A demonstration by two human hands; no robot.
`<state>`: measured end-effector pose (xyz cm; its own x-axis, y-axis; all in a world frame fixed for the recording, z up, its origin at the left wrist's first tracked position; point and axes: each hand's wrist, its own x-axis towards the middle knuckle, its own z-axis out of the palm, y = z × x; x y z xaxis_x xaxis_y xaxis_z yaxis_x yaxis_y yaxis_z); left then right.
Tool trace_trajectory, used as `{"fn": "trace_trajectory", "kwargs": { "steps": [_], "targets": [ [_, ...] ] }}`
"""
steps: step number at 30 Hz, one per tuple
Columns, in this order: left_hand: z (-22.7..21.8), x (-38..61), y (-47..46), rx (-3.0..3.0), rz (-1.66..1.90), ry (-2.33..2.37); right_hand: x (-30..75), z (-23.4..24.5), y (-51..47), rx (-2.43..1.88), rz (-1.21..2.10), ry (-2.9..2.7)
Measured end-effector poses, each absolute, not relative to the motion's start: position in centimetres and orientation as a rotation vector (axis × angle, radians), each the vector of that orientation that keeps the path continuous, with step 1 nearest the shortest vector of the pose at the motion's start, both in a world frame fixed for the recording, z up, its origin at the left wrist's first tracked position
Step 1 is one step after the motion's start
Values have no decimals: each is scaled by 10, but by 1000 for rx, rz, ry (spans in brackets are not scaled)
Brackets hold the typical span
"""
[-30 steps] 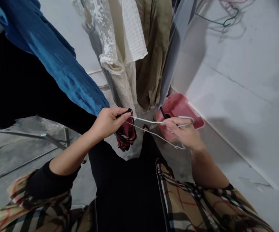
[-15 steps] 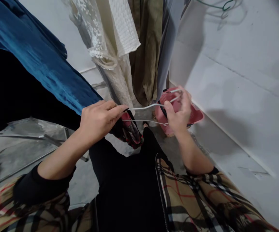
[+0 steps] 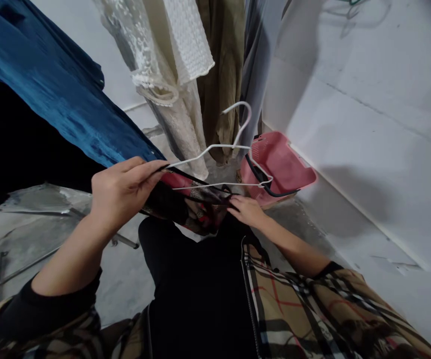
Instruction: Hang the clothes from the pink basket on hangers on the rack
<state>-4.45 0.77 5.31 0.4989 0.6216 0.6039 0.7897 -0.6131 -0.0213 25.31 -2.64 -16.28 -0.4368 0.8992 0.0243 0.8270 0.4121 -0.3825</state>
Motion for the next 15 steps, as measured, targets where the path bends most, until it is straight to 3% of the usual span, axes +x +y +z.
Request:
{"fn": "trace_trajectory", "kwargs": {
  "steps": [7,15],
  "targets": [
    [24,-88,13,-2551,-896,-1441,298,-145,-16,-1094,191,-2168],
    [13,-107,5,-2434,-1017,-1566,306,-125,-1,-993,72,-2128]
  ]
}}
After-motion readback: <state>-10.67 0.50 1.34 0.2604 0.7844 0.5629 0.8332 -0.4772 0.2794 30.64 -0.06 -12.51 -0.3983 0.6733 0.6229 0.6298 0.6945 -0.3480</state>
